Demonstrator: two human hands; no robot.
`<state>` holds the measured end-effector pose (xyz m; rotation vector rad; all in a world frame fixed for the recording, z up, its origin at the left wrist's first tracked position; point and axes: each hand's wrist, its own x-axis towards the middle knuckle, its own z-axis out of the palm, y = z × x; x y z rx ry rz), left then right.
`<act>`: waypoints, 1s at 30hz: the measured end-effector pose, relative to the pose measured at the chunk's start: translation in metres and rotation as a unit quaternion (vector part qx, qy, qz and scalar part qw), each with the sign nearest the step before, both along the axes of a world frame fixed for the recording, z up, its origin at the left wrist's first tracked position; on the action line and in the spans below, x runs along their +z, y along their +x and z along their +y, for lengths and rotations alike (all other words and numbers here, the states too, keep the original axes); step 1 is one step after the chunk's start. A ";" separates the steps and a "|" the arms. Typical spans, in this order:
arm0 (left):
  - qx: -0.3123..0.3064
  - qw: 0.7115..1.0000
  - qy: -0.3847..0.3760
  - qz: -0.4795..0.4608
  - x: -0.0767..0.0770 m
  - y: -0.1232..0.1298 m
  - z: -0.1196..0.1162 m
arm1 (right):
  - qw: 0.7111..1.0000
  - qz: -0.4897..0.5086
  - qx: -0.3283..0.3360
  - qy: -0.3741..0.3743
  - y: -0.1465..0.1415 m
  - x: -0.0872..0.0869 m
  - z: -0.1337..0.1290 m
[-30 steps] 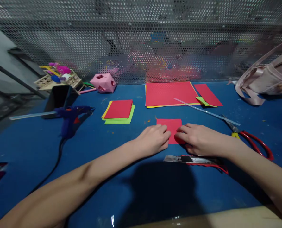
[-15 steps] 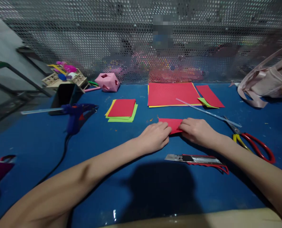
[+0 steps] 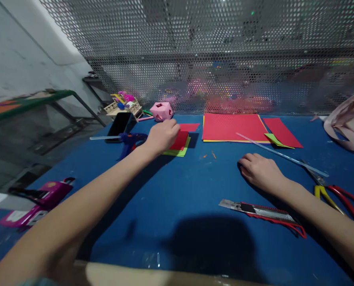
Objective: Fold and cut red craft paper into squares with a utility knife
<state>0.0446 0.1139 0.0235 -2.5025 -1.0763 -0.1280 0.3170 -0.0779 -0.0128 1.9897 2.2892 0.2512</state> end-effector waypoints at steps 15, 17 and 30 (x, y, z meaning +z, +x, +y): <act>0.007 0.987 -0.142 0.079 -0.034 -0.049 0.018 | 0.997 0.009 -0.078 0.020 0.022 0.009 0.009; -0.004 0.986 -0.150 0.078 -0.029 -0.051 0.016 | 0.990 -0.014 -0.136 0.039 0.036 0.012 0.012; -0.163 0.976 -0.138 -0.049 -0.027 0.042 -0.021 | 0.988 -0.071 -0.137 0.018 0.040 0.018 0.017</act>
